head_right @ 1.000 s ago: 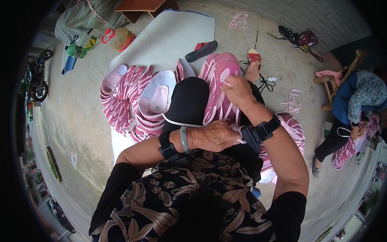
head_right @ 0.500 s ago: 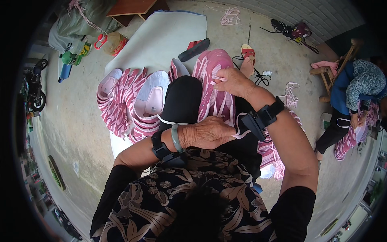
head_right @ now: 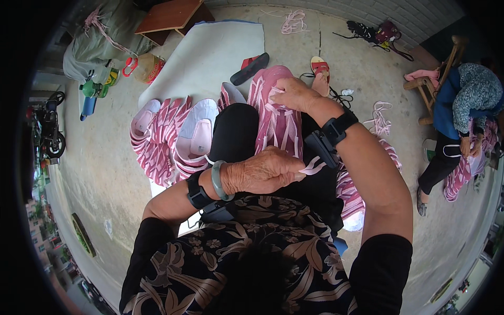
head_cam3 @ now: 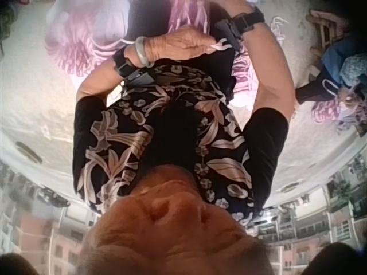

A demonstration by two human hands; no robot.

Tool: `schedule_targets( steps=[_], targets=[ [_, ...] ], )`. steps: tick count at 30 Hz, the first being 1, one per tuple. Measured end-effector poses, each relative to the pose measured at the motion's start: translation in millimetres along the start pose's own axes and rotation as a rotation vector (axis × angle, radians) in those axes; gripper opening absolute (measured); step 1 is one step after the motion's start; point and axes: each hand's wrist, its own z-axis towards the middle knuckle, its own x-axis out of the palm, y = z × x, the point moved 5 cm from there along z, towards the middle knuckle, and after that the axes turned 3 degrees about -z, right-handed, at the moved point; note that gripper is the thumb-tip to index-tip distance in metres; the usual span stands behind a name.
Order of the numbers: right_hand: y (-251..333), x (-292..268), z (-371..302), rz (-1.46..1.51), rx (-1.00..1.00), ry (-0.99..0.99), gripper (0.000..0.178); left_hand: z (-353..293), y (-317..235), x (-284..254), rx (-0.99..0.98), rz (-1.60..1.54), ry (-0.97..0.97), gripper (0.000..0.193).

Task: The person threads pink shoelaces through the eyelets of a pink Reebok sneaker, pulling the laces tight and arranging them. The person works on a single shoe held in their lap, surrounded by a pile of similar shoes.

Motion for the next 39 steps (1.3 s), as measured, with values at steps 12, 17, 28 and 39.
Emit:
schedule_targets(
  steps=[12, 17, 28, 39],
  targets=[
    [-28, 9, -28, 0.449, 0.027, -0.182, 0.022, 19, -70, 34, 0.220, -0.283, 0.154, 0.020],
    [-42, 9, -92, 0.511, 0.011, -0.178, 0.016, 24, -87, 23, 0.222, -0.105, 0.218, 0.030],
    [34, 26, -107, 0.071, -0.469, -0.683, 0.025, 36, -89, 29, 0.267, -0.056, 0.192, 0.035],
    [17, 9, -163, -0.026, -0.484, -0.362, 0.017, 36, -85, 49, 0.157, -0.139, 0.326, 0.031]
  ],
)
